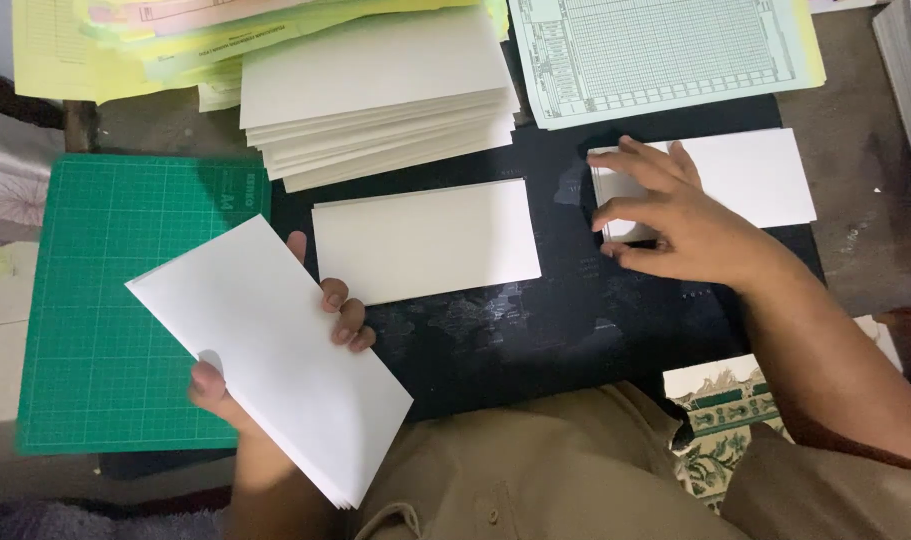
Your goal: Folding sheets of paper and inserting them into envelopes at a workstation.
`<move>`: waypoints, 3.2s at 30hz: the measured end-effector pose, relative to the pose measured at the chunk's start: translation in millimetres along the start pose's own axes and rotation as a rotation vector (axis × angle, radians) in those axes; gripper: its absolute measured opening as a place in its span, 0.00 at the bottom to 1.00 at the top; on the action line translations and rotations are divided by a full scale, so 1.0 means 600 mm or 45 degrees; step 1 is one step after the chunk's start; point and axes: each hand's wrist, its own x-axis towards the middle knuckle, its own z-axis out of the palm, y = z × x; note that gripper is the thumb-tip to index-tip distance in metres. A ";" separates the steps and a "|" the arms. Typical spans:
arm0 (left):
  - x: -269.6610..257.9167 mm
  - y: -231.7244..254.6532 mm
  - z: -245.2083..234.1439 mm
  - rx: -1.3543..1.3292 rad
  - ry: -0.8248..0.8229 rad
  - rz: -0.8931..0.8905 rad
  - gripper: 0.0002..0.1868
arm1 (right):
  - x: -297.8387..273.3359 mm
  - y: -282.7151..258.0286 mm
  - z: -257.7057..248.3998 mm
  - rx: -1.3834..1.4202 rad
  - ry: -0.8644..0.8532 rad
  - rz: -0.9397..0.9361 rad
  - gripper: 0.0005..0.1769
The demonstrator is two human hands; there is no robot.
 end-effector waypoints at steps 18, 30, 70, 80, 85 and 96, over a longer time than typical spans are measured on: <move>0.000 0.003 0.008 -0.014 -0.028 -0.020 0.56 | -0.018 -0.041 -0.039 -0.008 0.262 0.071 0.40; 0.026 -0.096 0.040 0.191 -0.168 0.522 0.66 | -0.022 -0.248 0.096 1.492 0.242 0.156 0.37; 0.172 -0.204 0.124 2.780 -0.473 -0.067 0.35 | -0.201 0.065 -0.019 -0.305 0.784 0.817 0.18; 0.341 -0.299 0.056 3.053 -0.423 0.039 0.51 | -0.130 0.028 -0.113 0.242 0.426 1.074 0.33; 0.378 -0.319 0.078 3.091 -0.572 -0.461 0.74 | -0.138 0.044 -0.087 0.183 0.489 0.995 0.36; 0.405 -0.340 0.090 3.207 -0.548 -0.820 0.79 | -0.139 0.074 -0.101 0.147 0.250 0.837 0.42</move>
